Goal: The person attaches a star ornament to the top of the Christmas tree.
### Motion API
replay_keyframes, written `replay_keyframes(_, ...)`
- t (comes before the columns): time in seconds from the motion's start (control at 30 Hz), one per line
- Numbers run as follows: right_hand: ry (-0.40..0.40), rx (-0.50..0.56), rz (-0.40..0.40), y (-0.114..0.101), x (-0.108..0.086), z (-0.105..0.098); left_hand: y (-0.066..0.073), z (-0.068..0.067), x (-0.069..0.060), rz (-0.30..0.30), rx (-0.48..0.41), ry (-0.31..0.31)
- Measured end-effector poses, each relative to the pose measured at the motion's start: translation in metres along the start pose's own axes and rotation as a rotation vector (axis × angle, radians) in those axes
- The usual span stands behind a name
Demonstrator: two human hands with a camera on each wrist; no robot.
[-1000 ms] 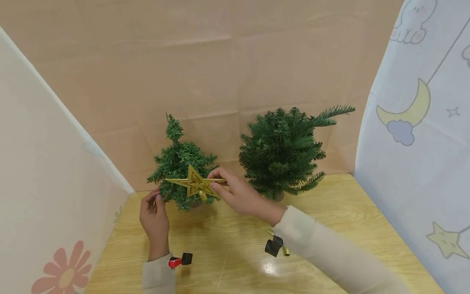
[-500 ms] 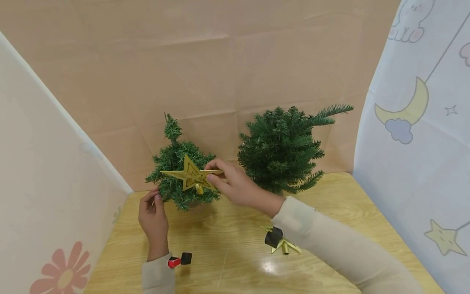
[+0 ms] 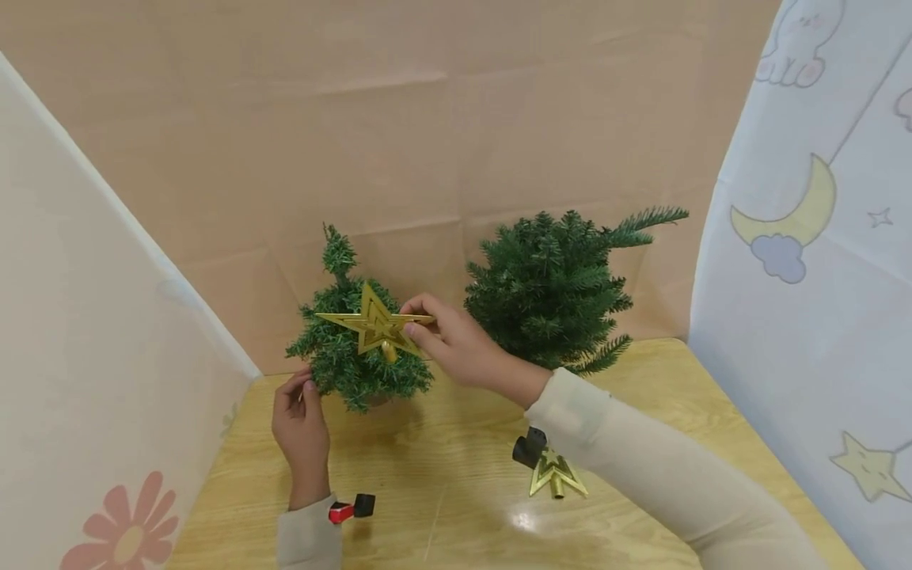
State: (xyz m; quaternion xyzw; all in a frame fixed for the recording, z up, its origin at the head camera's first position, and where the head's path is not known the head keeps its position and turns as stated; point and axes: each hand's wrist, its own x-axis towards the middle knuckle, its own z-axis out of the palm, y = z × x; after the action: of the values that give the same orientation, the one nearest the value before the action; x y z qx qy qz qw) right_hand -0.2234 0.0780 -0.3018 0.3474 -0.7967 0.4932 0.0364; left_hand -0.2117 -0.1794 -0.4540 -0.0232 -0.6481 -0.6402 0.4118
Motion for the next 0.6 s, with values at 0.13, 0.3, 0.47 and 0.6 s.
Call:
replay_keyframes(0.13,0.006,-0.007,-0.008,-0.002,0.005,-0.003,0.015,0.003,-0.001,0.014,0.016,-0.003)
replay_keyframes(0.3,0.028,0.024,-0.015,-0.006,0.013,-0.006,0.02,0.003,0.0,0.017,0.035,0.002)
replay_keyframes(0.47,0.056,0.018,-0.002,-0.005,0.017,-0.006,0.021,0.002,0.0,0.016,0.049,0.0)
replay_keyframes(0.6,0.1,0.041,0.013,-0.006,0.021,-0.006,0.021,0.002,-0.001,0.013,0.065,-0.003)
